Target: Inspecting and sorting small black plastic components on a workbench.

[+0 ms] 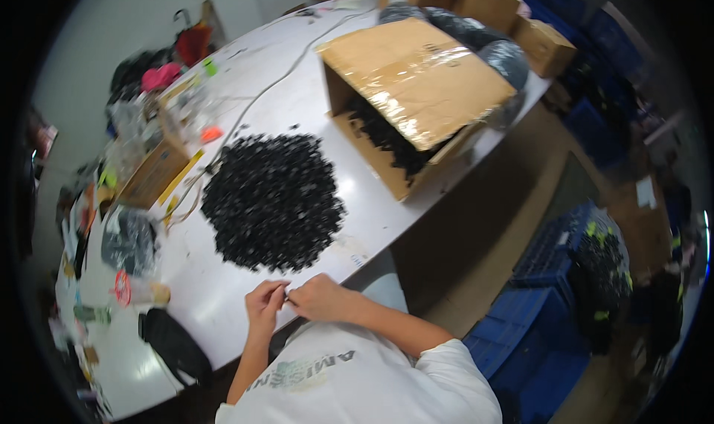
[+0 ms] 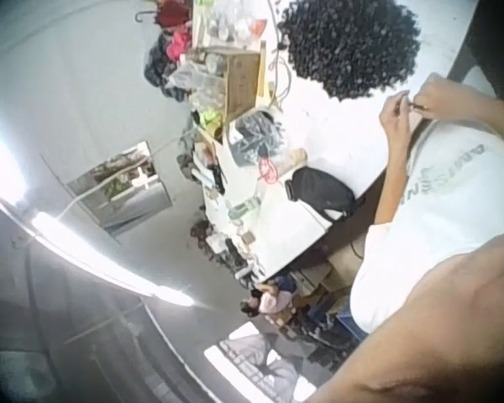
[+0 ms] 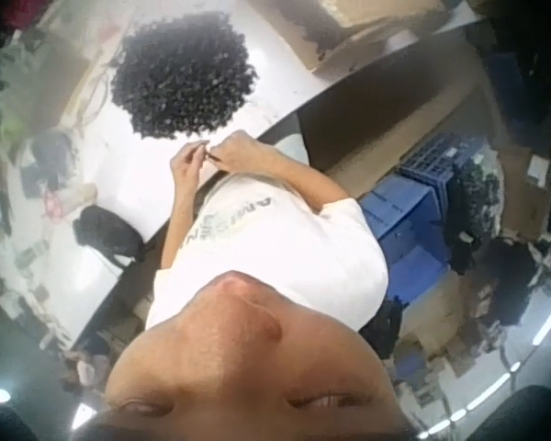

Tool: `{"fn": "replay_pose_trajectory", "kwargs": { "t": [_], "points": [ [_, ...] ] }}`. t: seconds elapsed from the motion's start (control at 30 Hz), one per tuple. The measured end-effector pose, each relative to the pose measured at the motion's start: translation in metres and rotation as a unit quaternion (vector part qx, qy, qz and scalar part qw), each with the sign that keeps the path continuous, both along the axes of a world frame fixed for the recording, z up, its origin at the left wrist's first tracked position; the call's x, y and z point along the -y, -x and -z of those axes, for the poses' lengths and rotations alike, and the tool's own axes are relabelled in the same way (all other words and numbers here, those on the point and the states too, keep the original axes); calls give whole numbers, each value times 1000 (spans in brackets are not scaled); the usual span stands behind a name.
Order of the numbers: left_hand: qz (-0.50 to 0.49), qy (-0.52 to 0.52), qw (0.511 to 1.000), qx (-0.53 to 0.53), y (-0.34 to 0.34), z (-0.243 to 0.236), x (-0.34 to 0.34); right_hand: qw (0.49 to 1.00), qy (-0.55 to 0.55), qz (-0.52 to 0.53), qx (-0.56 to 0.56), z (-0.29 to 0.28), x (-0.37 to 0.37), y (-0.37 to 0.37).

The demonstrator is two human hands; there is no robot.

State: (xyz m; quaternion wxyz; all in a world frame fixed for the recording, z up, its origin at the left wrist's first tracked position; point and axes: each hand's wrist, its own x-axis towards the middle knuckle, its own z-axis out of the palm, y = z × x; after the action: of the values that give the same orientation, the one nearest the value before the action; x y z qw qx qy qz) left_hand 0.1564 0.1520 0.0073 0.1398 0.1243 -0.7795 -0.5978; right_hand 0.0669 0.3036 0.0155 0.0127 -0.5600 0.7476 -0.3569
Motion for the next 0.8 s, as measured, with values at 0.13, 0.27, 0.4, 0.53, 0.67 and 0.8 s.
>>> {"fn": "replay_pose_trajectory", "kwargs": {
  "t": [0.13, 0.27, 0.4, 0.53, 0.67, 0.8],
  "points": [
    [72, -197, 974, 83, 1, -9, 16, 999, 5, 17, 35, 5, -2, -7],
    [78, 7, 997, 2, 2, -13, 17, 994, 21, 79, 66, 2, 6, -15],
    [109, 243, 963, -45, -3, -17, 18, 987, -141, 64, 42, -9, 9, -14],
    [139, 238, 961, 28, -4, -10, 13, 967, -238, 42, 75, -12, 7, -7],
    [97, 148, 983, -48, -5, -6, 6, 960, -268, 38, 73, -14, 9, -7],
    [4, 174, 983, -53, -5, 14, 4, 971, -220, 67, 72, -5, 12, -7]
  ]
}}
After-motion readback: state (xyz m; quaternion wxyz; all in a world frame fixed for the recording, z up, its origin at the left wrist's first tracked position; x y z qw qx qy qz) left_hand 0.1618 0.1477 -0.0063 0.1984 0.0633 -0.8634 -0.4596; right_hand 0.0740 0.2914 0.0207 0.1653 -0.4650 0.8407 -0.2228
